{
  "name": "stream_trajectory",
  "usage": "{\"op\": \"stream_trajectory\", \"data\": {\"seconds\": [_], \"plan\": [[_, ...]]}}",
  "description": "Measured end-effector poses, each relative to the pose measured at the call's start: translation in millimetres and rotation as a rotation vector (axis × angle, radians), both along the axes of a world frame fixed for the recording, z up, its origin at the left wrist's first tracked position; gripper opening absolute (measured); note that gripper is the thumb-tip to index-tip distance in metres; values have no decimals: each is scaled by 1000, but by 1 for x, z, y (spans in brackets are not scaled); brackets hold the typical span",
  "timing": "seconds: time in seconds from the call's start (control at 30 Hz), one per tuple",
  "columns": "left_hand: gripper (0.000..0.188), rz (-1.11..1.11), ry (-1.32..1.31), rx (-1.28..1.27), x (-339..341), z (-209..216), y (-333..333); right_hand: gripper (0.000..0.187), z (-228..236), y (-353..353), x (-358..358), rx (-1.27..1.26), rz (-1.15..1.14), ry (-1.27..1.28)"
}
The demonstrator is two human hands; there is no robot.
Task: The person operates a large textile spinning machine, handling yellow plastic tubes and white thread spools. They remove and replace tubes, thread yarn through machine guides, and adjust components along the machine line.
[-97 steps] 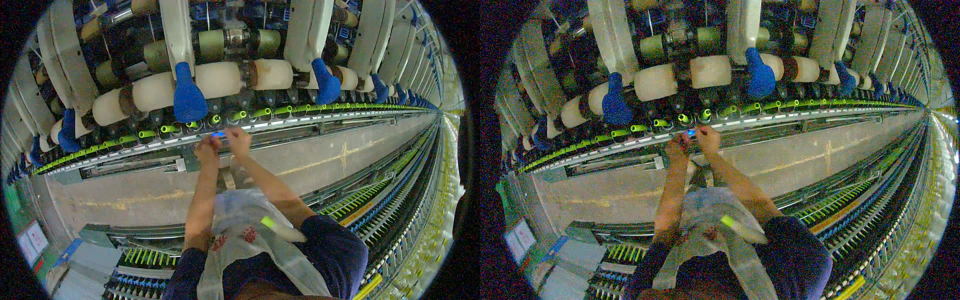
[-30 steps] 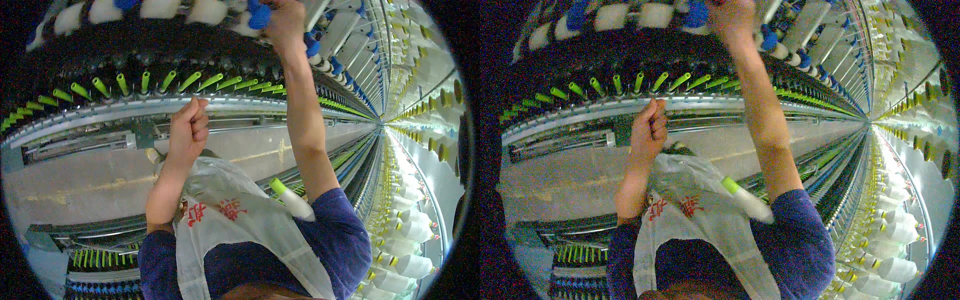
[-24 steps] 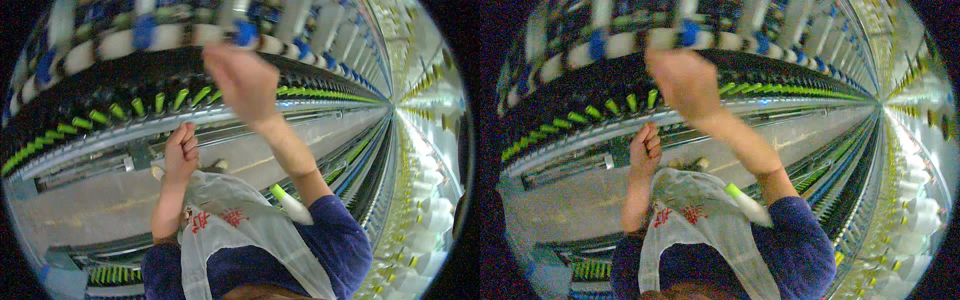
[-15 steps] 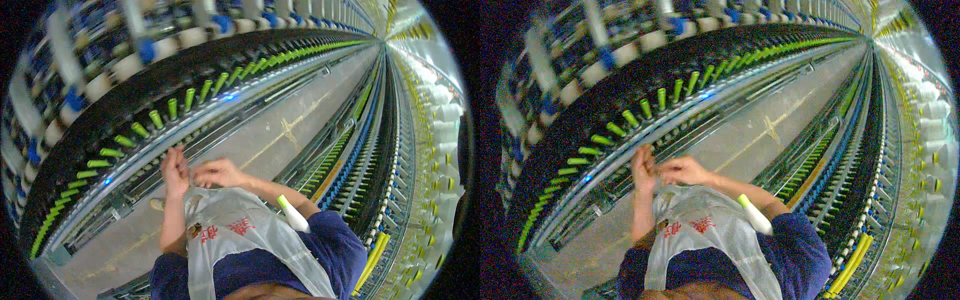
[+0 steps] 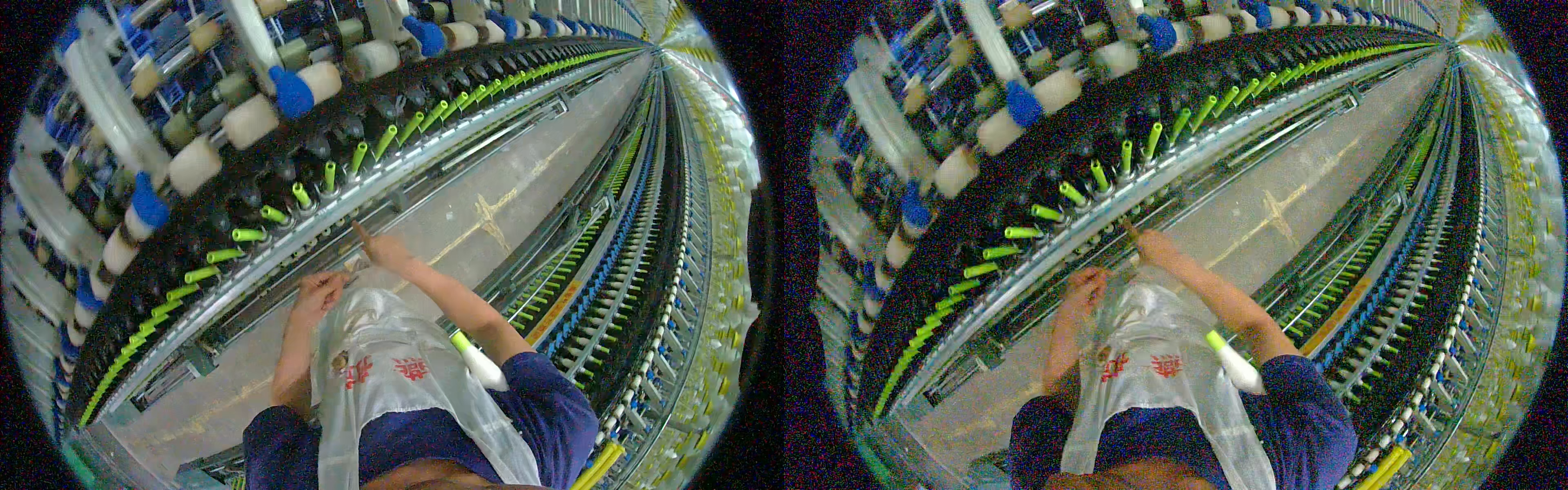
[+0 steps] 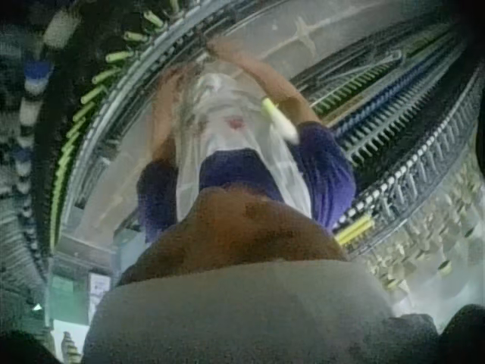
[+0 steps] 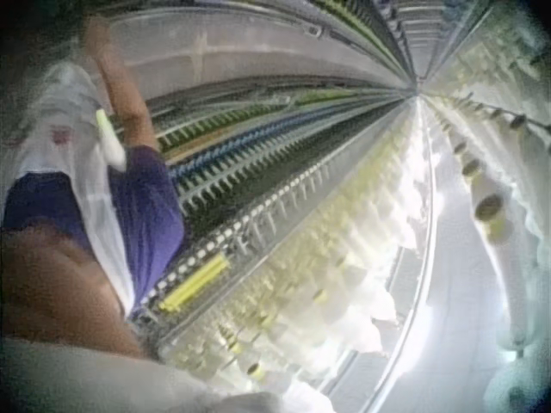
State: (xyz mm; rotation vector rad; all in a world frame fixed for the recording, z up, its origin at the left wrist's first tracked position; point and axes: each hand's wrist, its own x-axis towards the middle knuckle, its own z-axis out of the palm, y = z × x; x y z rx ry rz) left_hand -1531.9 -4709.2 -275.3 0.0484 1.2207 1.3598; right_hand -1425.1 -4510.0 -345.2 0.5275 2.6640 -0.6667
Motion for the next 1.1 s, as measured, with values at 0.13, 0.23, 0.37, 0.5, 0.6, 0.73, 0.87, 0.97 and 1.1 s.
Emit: {"op": "stream_trajectory", "data": {"seconds": [0.13, 0.23, 0.37, 0.5, 0.6, 0.73, 0.87, 0.97, 1.1], "plan": [[20, 199, -199, 62, 4, -33, 27, 67, -66, 25, -55, -22, -110, 258], [20, 234, -163, -18, 6, -43, 37, 59, -101, 43, -95, -151, -191, 531], [19, 312, -191, -98, 9, -49, 38, 51, -118, 53, -95, -147, -126, 505], [18, 467, -202, -123, 11, -59, 44, 61, -108, 46, -70, 117, 138, 132], [18, 576, -241, -155, 10, -69, 55, 67, -101, 36, -78, 170, 284, 241], [17, 639, -302, -60, 3, -89, 68, 69, -94, 33, -97, 169, 273, 149], [13, 713, -222, -180, 0, -125, 83, 70, -77, 53, -85, 137, 354, 57], [12, 770, -17, -237, -1, -158, 102, 58, -65, 67, -73, -103, 298, 245], [25, 536, 268, -59, -4, -180, 122, 26, -64, 82, -70, -486, 148, 701]]}}
